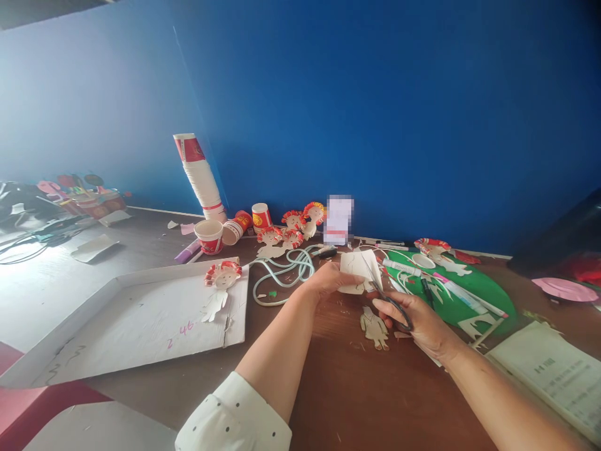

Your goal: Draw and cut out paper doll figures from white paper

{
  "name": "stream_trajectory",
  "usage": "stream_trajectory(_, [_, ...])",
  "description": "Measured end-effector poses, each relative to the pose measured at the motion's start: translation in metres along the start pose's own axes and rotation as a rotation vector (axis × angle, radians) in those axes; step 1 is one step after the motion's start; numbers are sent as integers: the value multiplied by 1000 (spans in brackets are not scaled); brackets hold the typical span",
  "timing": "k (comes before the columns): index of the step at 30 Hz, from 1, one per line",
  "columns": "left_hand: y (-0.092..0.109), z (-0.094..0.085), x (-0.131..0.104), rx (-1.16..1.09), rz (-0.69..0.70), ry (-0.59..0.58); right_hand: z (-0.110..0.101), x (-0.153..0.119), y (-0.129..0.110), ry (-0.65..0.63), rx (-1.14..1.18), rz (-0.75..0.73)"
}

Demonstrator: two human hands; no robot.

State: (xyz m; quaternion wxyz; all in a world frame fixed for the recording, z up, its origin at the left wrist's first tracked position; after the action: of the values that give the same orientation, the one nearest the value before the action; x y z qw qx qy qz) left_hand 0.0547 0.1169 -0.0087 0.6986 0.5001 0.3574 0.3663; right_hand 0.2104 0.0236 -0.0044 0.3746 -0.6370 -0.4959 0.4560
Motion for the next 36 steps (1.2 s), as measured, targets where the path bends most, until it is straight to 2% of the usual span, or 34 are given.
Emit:
stream_trajectory(5, [0, 1, 0, -15, -17, 25, -2, 1, 1, 15, -35, 7])
stream_trajectory(15, [-1, 0, 0, 4, 0, 44, -5, 4, 3, -41, -49, -4])
stream_trajectory(23, [-6, -1, 4, -9, 31, 20, -4, 4, 3, -45, -59, -27])
stream_trajectory(36, [-5, 1, 3, -39, -23, 52, -4, 3, 0, -44, -46, -24])
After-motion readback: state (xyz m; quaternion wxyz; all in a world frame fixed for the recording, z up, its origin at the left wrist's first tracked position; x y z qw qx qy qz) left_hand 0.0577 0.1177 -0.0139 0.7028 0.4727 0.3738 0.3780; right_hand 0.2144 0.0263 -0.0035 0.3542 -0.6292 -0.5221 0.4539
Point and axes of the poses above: each hand's wrist, its own x-axis towards the middle knuckle, its own z-axis out of the palm, y = z × x, the point moved 4 cm from there along x, towards the middle knuckle, and after that the axes turned 8 degrees about y, right-handed, at the moved point
